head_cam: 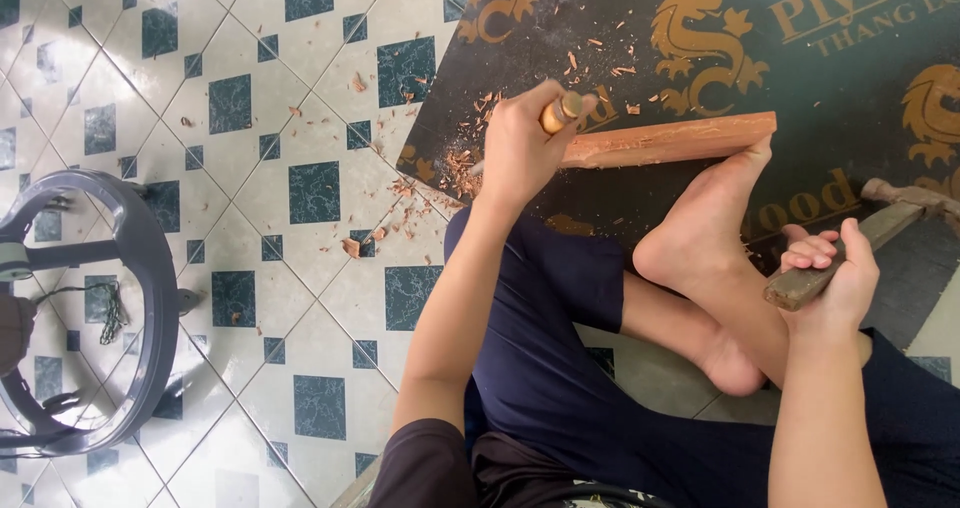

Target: Carving a piece of wood using a hammer and a chisel while sitting on the floor and using feet for stabilization.

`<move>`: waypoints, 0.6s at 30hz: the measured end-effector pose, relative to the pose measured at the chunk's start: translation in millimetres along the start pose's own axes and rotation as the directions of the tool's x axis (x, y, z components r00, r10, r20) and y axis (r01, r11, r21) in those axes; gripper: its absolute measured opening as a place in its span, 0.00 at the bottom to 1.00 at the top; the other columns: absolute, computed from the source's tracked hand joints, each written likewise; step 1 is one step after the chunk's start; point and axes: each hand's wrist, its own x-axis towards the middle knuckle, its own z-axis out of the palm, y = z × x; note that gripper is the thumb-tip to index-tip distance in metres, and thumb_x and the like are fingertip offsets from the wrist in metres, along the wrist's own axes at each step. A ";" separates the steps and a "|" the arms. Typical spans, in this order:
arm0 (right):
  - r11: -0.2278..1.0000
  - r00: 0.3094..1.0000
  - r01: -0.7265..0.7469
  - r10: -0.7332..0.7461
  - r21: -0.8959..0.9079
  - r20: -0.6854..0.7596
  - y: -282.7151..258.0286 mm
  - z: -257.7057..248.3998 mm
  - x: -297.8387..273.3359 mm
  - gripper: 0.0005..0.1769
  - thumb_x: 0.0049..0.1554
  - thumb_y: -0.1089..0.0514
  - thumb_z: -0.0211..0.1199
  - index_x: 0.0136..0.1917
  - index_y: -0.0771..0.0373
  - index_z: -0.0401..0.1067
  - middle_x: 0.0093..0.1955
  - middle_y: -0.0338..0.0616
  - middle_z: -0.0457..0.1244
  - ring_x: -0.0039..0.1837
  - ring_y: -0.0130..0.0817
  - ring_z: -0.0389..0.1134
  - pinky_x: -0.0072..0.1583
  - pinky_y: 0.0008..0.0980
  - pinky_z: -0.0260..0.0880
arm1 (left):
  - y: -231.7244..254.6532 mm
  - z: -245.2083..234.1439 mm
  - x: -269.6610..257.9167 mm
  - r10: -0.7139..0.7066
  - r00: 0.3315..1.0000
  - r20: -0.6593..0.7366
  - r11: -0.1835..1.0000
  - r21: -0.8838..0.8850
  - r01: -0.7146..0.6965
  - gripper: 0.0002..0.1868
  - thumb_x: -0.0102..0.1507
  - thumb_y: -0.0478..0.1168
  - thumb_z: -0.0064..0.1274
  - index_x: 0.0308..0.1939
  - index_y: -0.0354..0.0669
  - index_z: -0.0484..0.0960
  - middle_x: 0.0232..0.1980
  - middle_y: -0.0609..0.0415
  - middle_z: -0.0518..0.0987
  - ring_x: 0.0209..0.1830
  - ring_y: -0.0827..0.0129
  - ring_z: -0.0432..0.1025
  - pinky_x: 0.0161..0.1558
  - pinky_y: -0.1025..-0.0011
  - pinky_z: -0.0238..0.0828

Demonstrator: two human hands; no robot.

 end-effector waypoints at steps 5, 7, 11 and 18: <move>0.999 1.000 0.027 -0.027 -0.043 0.003 0.1 -3.8 3.2 0.15 0.67 0.44 0.62 0.44 0.50 0.65 0.28 0.23 0.52 0.31 0.11 0.53 0.37 0.10 0.57 | 44.3 -0.7 25.0 -0.204 0.972 -0.118 0.811 -0.576 0.100 0.27 0.65 0.52 0.51 0.23 0.54 0.49 0.22 0.68 0.49 0.23 0.81 0.44 0.28 0.77 0.42; 0.999 1.000 0.014 -0.014 -0.035 0.009 -0.9 -5.1 4.8 0.15 0.67 0.44 0.63 0.43 0.50 0.65 0.28 0.22 0.52 0.30 0.10 0.54 0.37 0.10 0.57 | 40.6 5.7 30.7 -0.233 0.961 -0.147 0.759 -0.645 0.085 0.27 0.64 0.53 0.50 0.22 0.55 0.48 0.23 0.69 0.48 0.23 0.81 0.42 0.28 0.77 0.40; 1.000 1.000 -0.007 0.007 -0.013 -0.004 -1.5 -2.9 2.0 0.15 0.66 0.44 0.65 0.43 0.50 0.66 0.27 0.22 0.52 0.30 0.10 0.53 0.36 0.09 0.57 | 26.0 22.5 31.4 -0.275 0.946 -0.169 0.671 -0.739 0.063 0.26 0.63 0.52 0.50 0.21 0.55 0.50 0.18 0.68 0.52 0.17 0.82 0.46 0.20 0.78 0.43; 1.000 0.999 -0.001 0.001 0.005 0.054 -5.9 -23.7 22.9 0.15 0.66 0.45 0.65 0.43 0.51 0.67 0.29 0.22 0.53 0.31 0.12 0.53 0.37 0.11 0.58 | 2.1 46.4 26.8 -0.208 0.964 -0.168 0.775 -0.630 0.058 0.25 0.64 0.42 0.49 0.21 0.55 0.48 0.21 0.69 0.50 0.22 0.81 0.43 0.25 0.76 0.40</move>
